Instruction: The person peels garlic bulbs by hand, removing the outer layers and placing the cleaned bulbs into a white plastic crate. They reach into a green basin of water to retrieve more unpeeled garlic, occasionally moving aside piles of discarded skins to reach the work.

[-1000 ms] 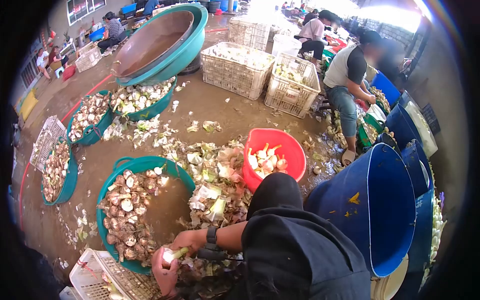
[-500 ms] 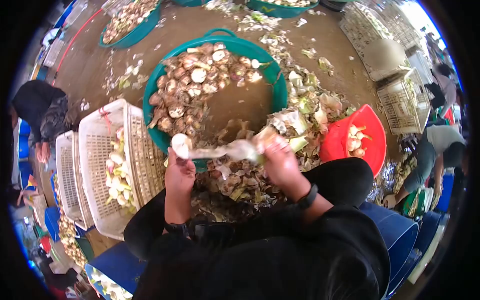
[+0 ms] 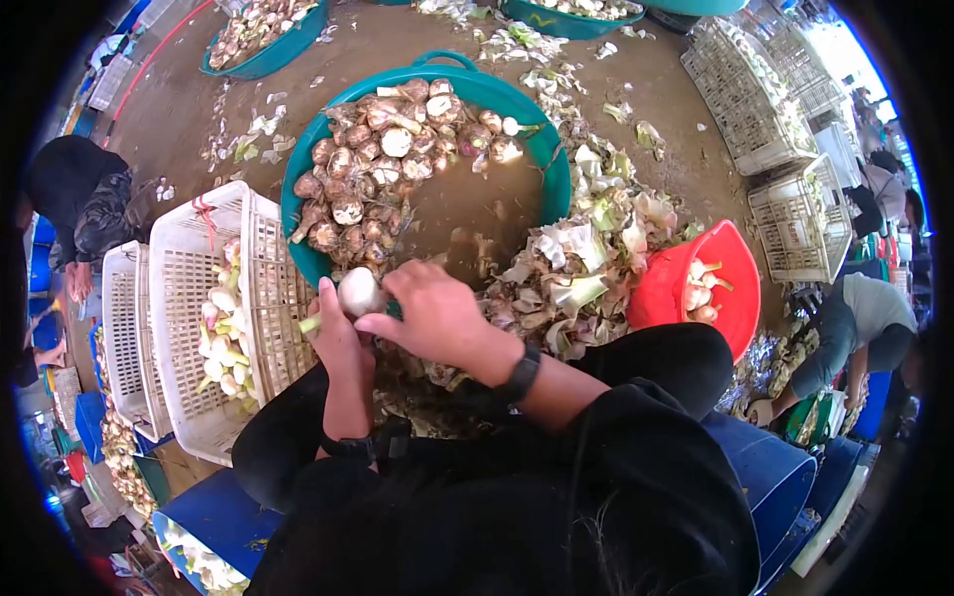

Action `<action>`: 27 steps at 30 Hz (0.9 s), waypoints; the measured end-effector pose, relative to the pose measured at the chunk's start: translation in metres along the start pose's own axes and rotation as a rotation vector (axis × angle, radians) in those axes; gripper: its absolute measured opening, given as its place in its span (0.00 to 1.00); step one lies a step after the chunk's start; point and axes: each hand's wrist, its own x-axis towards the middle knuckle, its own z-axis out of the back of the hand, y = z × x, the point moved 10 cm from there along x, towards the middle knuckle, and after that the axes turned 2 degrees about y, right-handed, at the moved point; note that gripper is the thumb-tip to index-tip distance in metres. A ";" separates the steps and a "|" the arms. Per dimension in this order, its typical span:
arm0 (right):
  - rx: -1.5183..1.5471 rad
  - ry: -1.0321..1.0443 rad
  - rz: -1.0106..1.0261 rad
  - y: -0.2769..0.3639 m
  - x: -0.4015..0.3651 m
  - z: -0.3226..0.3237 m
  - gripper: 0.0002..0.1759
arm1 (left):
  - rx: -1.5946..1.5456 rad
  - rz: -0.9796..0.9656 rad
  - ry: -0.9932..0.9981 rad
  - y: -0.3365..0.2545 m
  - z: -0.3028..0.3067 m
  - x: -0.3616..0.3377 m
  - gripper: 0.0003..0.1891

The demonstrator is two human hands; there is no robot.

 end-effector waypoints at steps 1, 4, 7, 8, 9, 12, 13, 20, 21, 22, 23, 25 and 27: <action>-0.090 -0.054 0.082 0.005 0.004 -0.003 0.18 | 0.097 -0.125 0.014 -0.006 0.001 0.001 0.18; 0.022 0.106 0.183 -0.015 0.003 -0.039 0.15 | 0.254 -0.187 -0.062 -0.028 0.007 -0.001 0.21; -0.264 0.516 0.155 -0.039 -0.052 -0.083 0.16 | -0.145 0.319 -0.112 0.007 0.035 0.011 0.24; -0.305 0.645 0.101 -0.044 -0.058 -0.091 0.16 | -0.237 0.374 -0.093 0.010 0.035 0.016 0.26; -0.351 0.775 0.050 -0.043 -0.061 -0.093 0.16 | -0.221 0.379 -0.098 0.012 0.033 0.015 0.27; -0.143 0.412 -0.018 -0.008 -0.018 -0.050 0.15 | -0.248 0.470 -0.114 0.026 0.019 0.001 0.25; 0.010 0.237 0.053 0.011 0.000 -0.041 0.14 | -0.267 0.482 -0.103 0.026 0.016 -0.003 0.23; 0.443 0.177 -0.213 -0.114 0.084 -0.139 0.13 | -0.799 0.022 -0.274 -0.058 0.090 0.008 0.23; 0.358 0.106 -0.297 -0.135 0.098 -0.153 0.15 | -0.765 0.037 -0.297 -0.055 0.083 0.007 0.24; 0.272 0.033 -0.382 -0.146 0.106 -0.160 0.17 | -0.670 0.041 -0.309 -0.041 0.078 0.014 0.20; 0.269 0.041 -0.375 -0.136 0.111 -0.171 0.17 | -0.589 0.059 -0.298 -0.031 0.068 0.019 0.16; -0.053 0.011 -0.425 -0.115 0.119 -0.174 0.19 | -0.463 0.041 -0.313 -0.018 0.059 0.023 0.11; -0.216 0.108 -0.348 -0.094 0.132 -0.180 0.20 | -0.437 0.034 -0.322 -0.014 0.056 0.029 0.11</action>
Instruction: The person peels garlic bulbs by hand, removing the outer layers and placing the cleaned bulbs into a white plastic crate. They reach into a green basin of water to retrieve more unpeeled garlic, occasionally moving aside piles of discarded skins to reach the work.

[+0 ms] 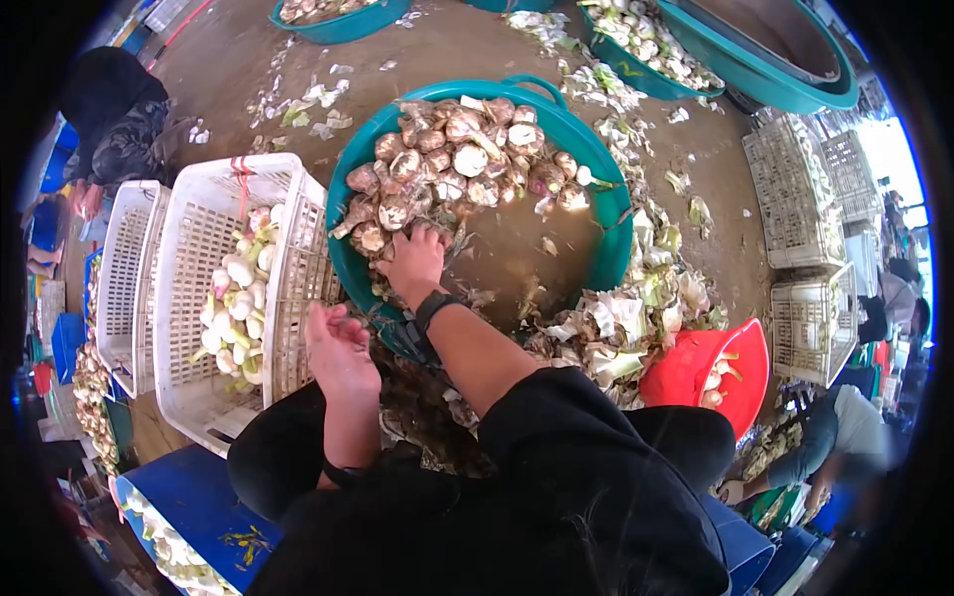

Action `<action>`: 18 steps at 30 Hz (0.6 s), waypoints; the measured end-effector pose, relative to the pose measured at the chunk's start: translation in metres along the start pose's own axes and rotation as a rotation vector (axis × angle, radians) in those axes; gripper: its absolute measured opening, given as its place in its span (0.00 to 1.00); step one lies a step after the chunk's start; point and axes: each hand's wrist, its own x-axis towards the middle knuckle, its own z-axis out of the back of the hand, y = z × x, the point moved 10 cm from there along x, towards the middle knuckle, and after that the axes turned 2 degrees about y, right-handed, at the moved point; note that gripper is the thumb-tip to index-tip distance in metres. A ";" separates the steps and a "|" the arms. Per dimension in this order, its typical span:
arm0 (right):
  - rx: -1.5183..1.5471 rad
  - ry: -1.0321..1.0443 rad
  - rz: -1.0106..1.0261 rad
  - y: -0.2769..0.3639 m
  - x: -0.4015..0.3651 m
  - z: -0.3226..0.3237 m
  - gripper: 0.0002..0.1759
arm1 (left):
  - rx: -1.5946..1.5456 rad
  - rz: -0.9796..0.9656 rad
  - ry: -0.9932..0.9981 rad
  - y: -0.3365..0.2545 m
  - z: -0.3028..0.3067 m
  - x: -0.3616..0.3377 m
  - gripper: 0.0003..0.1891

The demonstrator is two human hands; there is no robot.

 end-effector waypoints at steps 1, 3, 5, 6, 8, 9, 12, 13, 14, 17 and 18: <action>-0.080 0.090 0.090 0.011 -0.003 -0.006 0.20 | 0.087 -0.007 0.009 0.001 -0.001 0.001 0.09; -0.060 0.078 0.242 0.016 -0.004 0.005 0.17 | 0.180 -0.010 0.020 0.006 -0.002 0.002 0.09; 0.144 0.338 0.017 -0.011 -0.007 -0.005 0.13 | 0.260 0.025 0.030 0.017 -0.004 0.005 0.07; 0.054 0.336 0.095 -0.025 -0.014 -0.011 0.12 | 0.250 0.068 0.028 0.027 -0.003 0.004 0.08; -0.064 0.395 0.243 -0.068 -0.042 -0.042 0.13 | 0.311 0.064 0.093 0.035 -0.010 -0.001 0.08; -0.168 0.451 0.398 -0.080 -0.058 -0.060 0.14 | 0.377 0.045 0.159 0.036 -0.017 -0.004 0.09; -0.224 0.804 0.348 -0.130 -0.070 -0.095 0.15 | 0.439 0.014 0.202 0.035 -0.021 -0.007 0.11; -0.218 0.800 0.337 -0.137 -0.070 -0.089 0.15 | 0.464 0.003 0.222 0.035 -0.021 -0.007 0.13; -0.181 0.888 0.382 -0.136 -0.077 -0.080 0.17 | 0.480 0.036 0.216 0.038 -0.019 -0.007 0.13; -0.105 1.031 0.417 -0.134 -0.088 -0.058 0.17 | 0.592 0.111 0.235 0.050 -0.022 -0.012 0.11; 0.146 0.825 0.372 -0.106 -0.084 -0.009 0.17 | 0.584 0.115 0.235 0.055 -0.022 -0.011 0.11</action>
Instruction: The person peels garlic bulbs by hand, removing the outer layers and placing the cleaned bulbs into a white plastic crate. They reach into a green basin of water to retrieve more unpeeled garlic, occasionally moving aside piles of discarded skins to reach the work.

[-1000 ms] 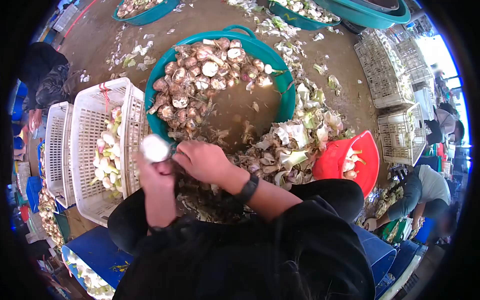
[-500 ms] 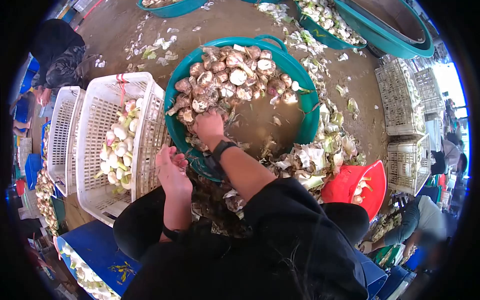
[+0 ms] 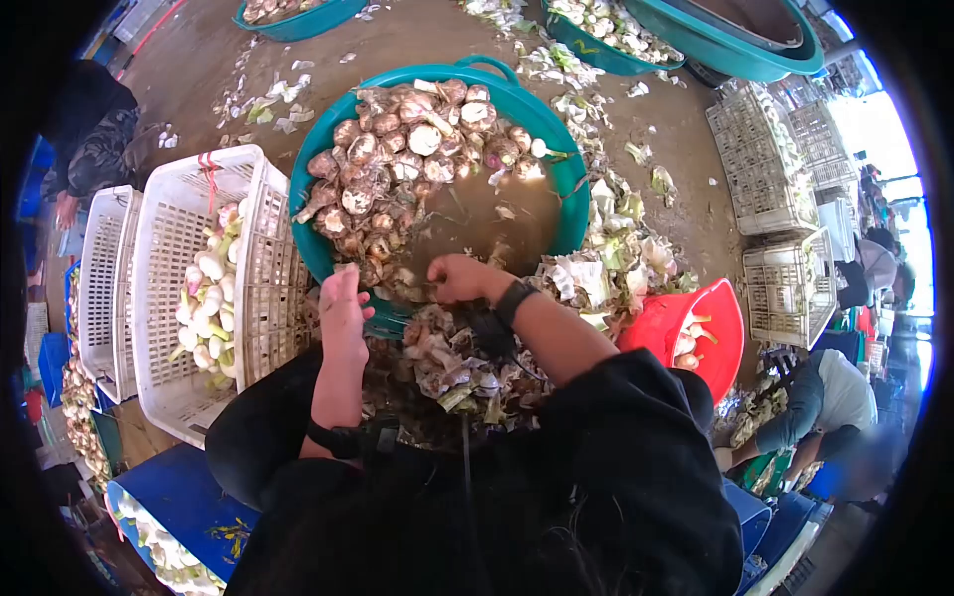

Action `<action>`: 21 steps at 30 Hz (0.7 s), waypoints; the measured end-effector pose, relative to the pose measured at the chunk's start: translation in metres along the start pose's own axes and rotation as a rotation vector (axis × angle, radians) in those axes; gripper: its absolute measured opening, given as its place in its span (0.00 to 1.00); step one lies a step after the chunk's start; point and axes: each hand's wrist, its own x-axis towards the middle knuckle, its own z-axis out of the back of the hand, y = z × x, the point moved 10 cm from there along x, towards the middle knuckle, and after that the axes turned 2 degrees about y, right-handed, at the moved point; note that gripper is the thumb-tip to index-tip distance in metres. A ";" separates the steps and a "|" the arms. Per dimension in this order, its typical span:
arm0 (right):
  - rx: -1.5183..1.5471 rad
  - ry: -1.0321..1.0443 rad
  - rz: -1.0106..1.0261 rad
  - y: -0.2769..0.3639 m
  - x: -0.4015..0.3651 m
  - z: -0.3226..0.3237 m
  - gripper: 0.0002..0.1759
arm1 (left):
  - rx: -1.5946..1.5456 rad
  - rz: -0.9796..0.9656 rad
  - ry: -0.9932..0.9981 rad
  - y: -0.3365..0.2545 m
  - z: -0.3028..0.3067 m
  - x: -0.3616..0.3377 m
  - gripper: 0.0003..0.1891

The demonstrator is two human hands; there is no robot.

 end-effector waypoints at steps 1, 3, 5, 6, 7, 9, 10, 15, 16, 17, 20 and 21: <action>0.194 -0.245 0.060 0.033 -0.026 0.033 0.17 | 0.164 -0.045 0.096 0.005 -0.011 0.003 0.13; 0.330 -0.339 0.256 0.098 -0.057 0.051 0.22 | 0.498 -0.134 0.289 0.015 -0.033 0.003 0.17; 0.395 -0.723 0.338 0.120 -0.092 0.067 0.20 | 0.499 0.136 0.456 0.020 -0.048 -0.019 0.18; 0.556 -0.747 0.150 0.093 -0.090 0.063 0.17 | 0.285 -0.008 0.495 0.002 -0.053 -0.021 0.19; 0.718 -0.762 -0.040 0.064 -0.090 0.053 0.14 | 0.068 -0.146 0.530 -0.016 -0.054 -0.024 0.22; 0.295 -0.962 0.028 0.071 -0.108 0.066 0.12 | 0.058 -0.227 0.508 -0.018 -0.049 -0.023 0.23; -0.143 -1.116 0.091 0.093 -0.121 0.071 0.10 | 0.132 -0.363 0.497 -0.025 -0.048 -0.024 0.24; 0.228 -0.882 0.162 0.135 -0.121 0.082 0.08 | 0.489 -0.710 0.414 -0.052 -0.057 -0.047 0.26; 0.233 -0.862 0.145 0.135 -0.118 0.083 0.08 | 0.517 -0.697 0.378 -0.053 -0.055 -0.047 0.26; 0.241 -0.841 0.128 0.134 -0.115 0.082 0.08 | 0.519 -0.694 0.381 -0.055 -0.055 -0.049 0.26; 0.214 -0.816 0.091 0.135 -0.113 0.083 0.07 | 0.526 -0.658 0.354 -0.055 -0.050 -0.048 0.24; 0.185 -0.782 0.052 0.134 -0.111 0.080 0.07 | 0.553 -0.715 0.362 -0.057 -0.052 -0.050 0.23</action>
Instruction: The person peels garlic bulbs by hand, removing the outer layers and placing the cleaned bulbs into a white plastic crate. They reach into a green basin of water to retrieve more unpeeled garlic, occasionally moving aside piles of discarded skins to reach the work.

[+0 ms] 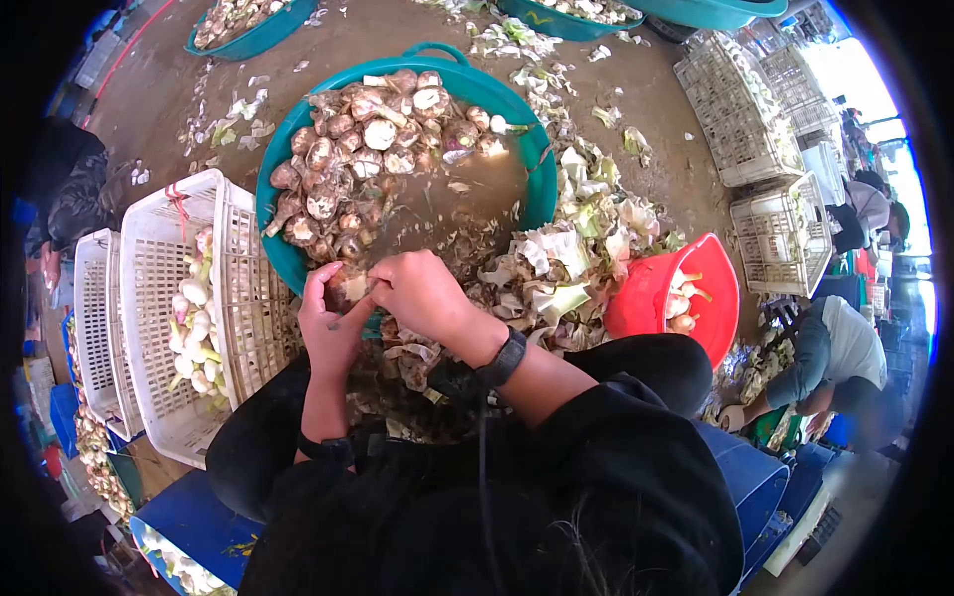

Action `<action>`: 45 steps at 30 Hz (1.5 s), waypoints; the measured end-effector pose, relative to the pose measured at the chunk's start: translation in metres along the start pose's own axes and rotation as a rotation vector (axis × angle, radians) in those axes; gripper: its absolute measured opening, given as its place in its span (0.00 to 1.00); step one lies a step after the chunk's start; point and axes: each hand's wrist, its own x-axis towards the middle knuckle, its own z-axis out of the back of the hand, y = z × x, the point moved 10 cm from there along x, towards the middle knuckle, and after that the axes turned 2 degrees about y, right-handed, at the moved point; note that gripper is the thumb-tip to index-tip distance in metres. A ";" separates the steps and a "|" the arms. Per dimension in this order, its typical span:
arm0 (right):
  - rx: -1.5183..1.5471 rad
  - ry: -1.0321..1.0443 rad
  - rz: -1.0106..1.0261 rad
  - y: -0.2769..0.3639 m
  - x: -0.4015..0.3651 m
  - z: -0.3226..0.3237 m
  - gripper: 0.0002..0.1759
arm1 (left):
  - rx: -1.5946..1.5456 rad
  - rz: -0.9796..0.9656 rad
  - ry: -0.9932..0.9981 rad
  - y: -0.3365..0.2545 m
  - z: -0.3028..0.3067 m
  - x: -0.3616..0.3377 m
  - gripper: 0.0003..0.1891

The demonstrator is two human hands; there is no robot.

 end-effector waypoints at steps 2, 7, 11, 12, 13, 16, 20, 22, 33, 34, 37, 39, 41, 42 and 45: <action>0.031 -0.023 -0.041 -0.005 -0.001 0.000 0.07 | 0.033 -0.052 0.009 -0.006 -0.003 -0.002 0.23; -0.120 0.049 -0.306 -0.109 -0.008 -0.017 0.10 | -0.669 0.152 0.018 0.001 -0.008 -0.005 0.25; 0.046 -0.199 -0.109 -0.065 -0.023 0.015 0.10 | -0.939 0.299 0.129 0.026 -0.005 -0.003 0.25; 0.097 -0.153 -0.006 -0.026 -0.019 0.016 0.08 | -1.014 0.350 0.213 0.035 -0.016 -0.007 0.25; 0.054 -0.275 0.246 0.007 -0.022 0.019 0.06 | -1.089 0.395 0.302 0.036 -0.027 -0.011 0.26; -0.304 -0.141 0.427 0.055 -0.024 0.001 0.07 | -1.114 0.549 0.189 0.027 -0.036 -0.017 0.24; -0.354 -0.044 0.381 0.046 -0.023 -0.017 0.08 | -0.884 0.590 0.177 0.036 -0.034 -0.022 0.23; -0.332 0.019 0.324 0.040 -0.026 -0.020 0.08 | -0.926 0.594 0.181 0.041 -0.035 -0.024 0.23; 0.787 0.119 -0.585 -0.067 -0.018 -0.068 0.11 | -0.623 0.419 0.182 0.042 -0.028 -0.013 0.24; 0.793 0.112 -0.581 -0.067 -0.023 -0.063 0.11 | -0.617 0.416 0.188 0.042 -0.029 -0.013 0.24; 0.092 -0.077 0.002 -0.020 -0.020 -0.015 0.09 | -0.571 0.382 0.181 0.041 -0.025 -0.009 0.23; -0.032 -0.216 0.329 0.011 -0.030 0.001 0.07 | -0.421 0.409 0.314 0.039 -0.032 -0.012 0.23; -0.026 -0.146 0.171 0.000 -0.028 0.002 0.06 | -0.438 0.400 0.337 0.032 -0.037 -0.016 0.23; -0.017 -0.076 0.023 -0.013 -0.025 0.000 0.06 | -0.451 0.386 0.353 0.028 -0.039 -0.017 0.22; 0.845 -0.027 -0.560 -0.101 -0.029 -0.045 0.12 | -0.789 0.319 0.357 0.010 -0.044 -0.023 0.22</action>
